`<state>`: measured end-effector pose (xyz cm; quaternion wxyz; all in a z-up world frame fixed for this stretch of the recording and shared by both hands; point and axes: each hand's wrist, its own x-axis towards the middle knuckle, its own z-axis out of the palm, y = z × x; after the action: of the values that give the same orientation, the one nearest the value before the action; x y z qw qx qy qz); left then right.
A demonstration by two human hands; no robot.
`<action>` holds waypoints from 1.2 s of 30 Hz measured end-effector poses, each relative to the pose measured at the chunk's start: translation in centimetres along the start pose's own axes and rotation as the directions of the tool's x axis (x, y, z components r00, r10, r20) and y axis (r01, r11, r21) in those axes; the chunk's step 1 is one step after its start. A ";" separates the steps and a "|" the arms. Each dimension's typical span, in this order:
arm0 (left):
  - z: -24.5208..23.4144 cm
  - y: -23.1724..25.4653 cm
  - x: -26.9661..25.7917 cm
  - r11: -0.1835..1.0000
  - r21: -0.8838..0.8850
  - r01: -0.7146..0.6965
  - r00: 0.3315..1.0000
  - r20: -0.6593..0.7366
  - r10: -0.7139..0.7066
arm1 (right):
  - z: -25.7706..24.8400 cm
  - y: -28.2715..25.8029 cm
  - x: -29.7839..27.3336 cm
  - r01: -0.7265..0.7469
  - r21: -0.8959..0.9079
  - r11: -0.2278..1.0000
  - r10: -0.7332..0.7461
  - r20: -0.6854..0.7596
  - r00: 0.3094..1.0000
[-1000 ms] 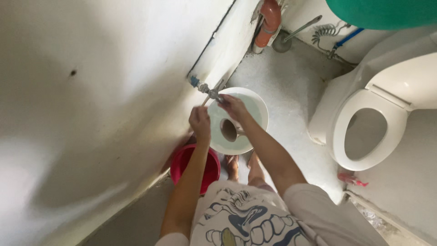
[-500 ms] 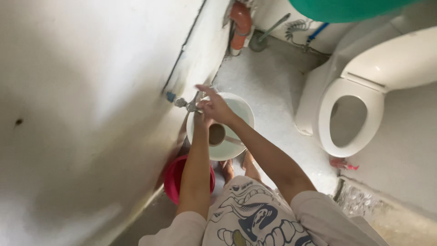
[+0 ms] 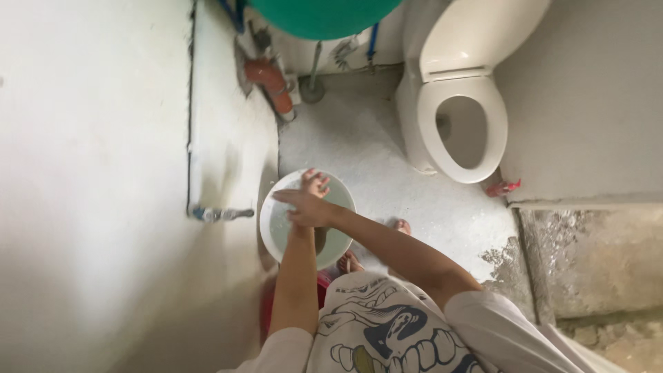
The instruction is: The person scoops water from a basin into a toilet bowl using a ladle, then flushes the toilet. They repeat the scooping and flushing process several times. Afterward, they walk to a storage area, pick up a toothpaste box, remove the tube, and place it on a shelf near a sink.
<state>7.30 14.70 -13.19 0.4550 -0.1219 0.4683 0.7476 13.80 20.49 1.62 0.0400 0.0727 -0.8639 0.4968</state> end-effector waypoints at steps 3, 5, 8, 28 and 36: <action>6.9 -1.5 2.6 0.657 0.740 -0.142 0.990 0.112 0.087 | -6.9 2.9 -6.4 -0.285 -0.063 0.956 0.229 -0.448 0.864; 11.9 -3.6 4.0 0.215 0.951 -0.222 0.972 0.197 0.131 | -12.5 4.0 -11.0 -0.562 0.191 0.805 0.549 -0.597 0.584; 18.6 -7.5 4.7 0.000 0.936 -0.353 0.926 0.349 0.146 | -19.8 4.5 -19.3 -0.756 -0.097 0.647 0.439 -0.764 0.473; 19.6 0.3 -3.3 -0.385 0.923 -0.029 0.745 0.277 0.607 | -20.6 7.1 -14.0 -0.401 -0.433 0.807 0.273 -0.329 0.904; -2.7 11.6 -7.2 -0.546 0.768 0.336 0.806 0.066 0.589 | -6.1 2.2 -2.4 -0.134 -0.538 0.832 0.136 -0.036 0.990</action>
<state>1.44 6.73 -3.38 0.0397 0.2204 0.9721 -0.0696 15.76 27.07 2.52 0.0218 -0.0017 -0.9716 0.2357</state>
